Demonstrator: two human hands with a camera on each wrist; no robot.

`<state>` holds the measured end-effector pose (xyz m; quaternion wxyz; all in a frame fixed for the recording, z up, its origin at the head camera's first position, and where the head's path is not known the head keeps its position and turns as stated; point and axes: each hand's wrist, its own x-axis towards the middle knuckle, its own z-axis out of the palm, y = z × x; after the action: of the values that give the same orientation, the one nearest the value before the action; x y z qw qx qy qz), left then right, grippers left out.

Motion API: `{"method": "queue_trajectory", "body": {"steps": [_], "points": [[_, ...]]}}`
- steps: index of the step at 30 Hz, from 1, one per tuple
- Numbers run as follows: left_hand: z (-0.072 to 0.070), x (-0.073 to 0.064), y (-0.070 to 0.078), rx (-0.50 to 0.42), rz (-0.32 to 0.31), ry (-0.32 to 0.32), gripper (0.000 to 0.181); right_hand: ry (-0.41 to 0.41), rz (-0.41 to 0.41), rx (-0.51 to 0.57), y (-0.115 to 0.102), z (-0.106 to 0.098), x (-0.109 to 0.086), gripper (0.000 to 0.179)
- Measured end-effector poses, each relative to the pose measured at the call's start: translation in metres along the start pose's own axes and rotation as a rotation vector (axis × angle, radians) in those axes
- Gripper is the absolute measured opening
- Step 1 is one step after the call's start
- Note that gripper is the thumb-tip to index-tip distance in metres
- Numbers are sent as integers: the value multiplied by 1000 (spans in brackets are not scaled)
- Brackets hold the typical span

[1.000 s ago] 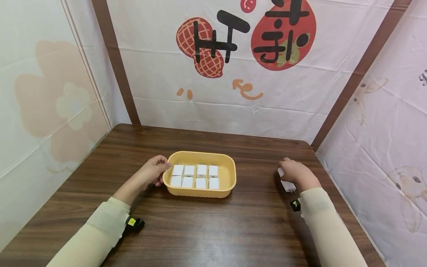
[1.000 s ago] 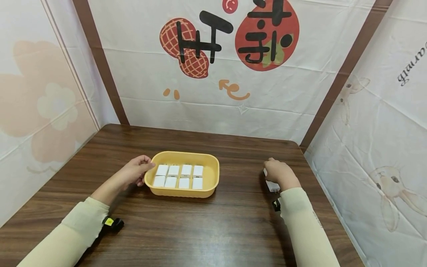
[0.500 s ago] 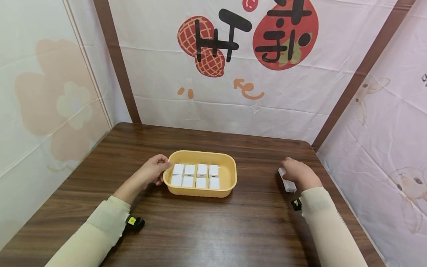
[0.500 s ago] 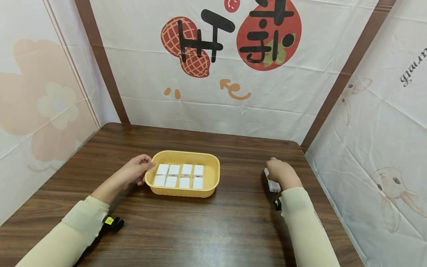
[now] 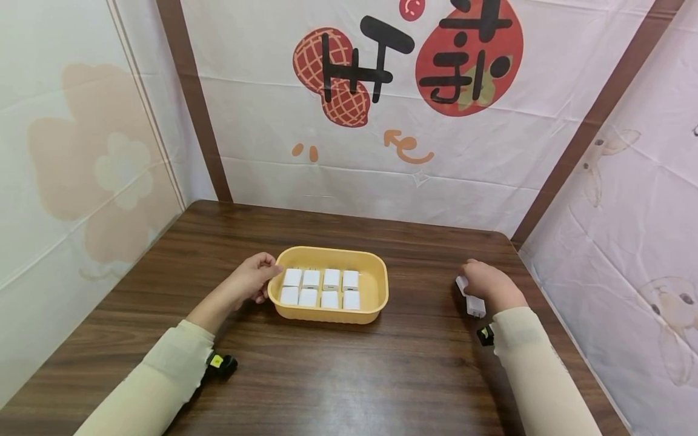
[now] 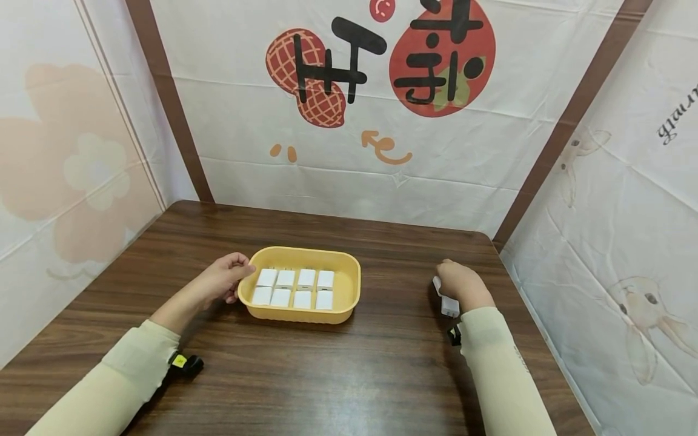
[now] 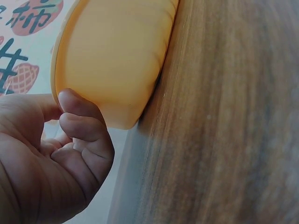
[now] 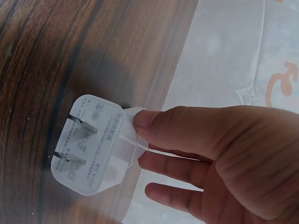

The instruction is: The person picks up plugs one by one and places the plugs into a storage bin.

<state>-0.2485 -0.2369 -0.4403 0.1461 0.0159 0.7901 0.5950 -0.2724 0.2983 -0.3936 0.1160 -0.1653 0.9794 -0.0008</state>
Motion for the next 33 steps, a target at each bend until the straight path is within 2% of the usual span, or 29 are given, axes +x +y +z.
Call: {"method": "queue_trajectory", "body": {"steps": [13,33], "points": [[0,-2,2,-2,-6,6,26,27,-4,-29,2,2,1,29],[1,-2,2,0,-4,4,26,40,27,-33,3,4,1,40]]}}
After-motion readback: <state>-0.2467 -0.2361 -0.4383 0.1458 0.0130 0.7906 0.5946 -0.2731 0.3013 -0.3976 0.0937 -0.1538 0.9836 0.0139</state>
